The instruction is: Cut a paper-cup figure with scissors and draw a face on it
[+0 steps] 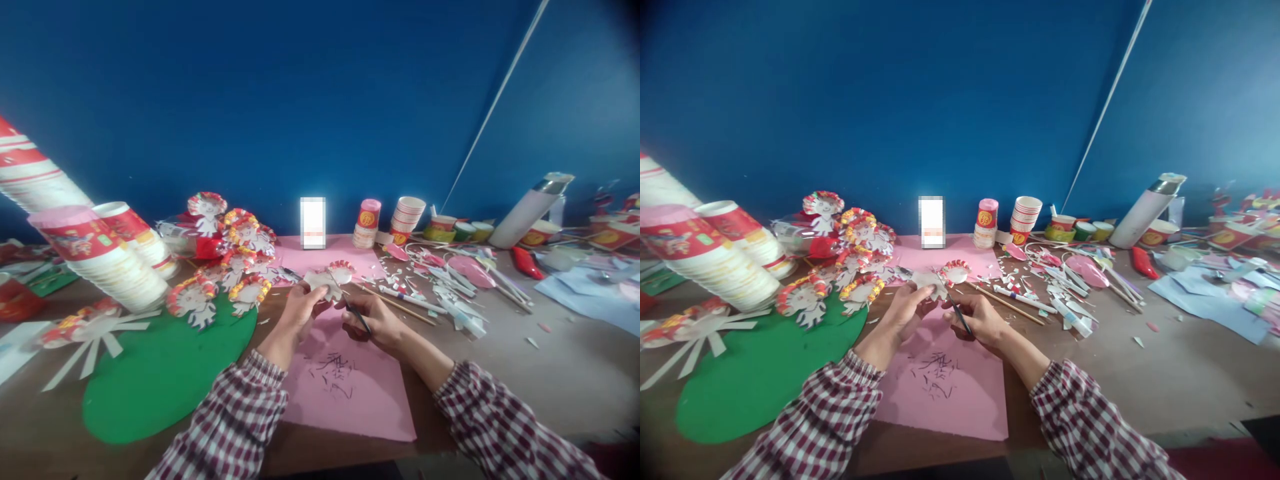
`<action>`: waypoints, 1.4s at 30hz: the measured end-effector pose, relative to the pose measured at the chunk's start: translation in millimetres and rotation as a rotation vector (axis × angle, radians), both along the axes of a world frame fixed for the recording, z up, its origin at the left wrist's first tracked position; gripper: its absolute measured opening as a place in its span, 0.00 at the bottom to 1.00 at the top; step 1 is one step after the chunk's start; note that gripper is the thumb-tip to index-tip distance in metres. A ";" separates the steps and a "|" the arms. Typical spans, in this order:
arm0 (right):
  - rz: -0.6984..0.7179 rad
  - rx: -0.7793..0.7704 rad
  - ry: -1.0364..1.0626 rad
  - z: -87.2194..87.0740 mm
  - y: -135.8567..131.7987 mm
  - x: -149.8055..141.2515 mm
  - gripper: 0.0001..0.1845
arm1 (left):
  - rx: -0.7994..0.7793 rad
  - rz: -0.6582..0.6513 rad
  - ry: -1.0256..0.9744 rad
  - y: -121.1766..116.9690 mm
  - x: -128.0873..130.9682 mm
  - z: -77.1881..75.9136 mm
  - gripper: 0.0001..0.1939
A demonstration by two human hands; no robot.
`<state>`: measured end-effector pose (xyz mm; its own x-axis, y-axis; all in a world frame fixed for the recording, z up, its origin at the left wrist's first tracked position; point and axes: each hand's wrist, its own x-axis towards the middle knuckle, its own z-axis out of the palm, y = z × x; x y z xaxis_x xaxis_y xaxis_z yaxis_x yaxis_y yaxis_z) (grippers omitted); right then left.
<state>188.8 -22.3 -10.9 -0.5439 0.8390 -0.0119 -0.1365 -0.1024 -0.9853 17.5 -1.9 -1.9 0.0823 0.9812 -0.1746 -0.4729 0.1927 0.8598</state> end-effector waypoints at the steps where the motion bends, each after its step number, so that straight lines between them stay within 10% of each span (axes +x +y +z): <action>1: -0.005 0.000 0.003 0.3 -0.1 -0.2 0.24 | -0.011 0.004 -0.011 -0.3 0.4 0.0 0.13; 42: -0.096 0.066 -0.051 -0.6 -2.4 -6.4 0.19 | -0.240 0.140 -0.240 -18.7 23.8 9.8 0.09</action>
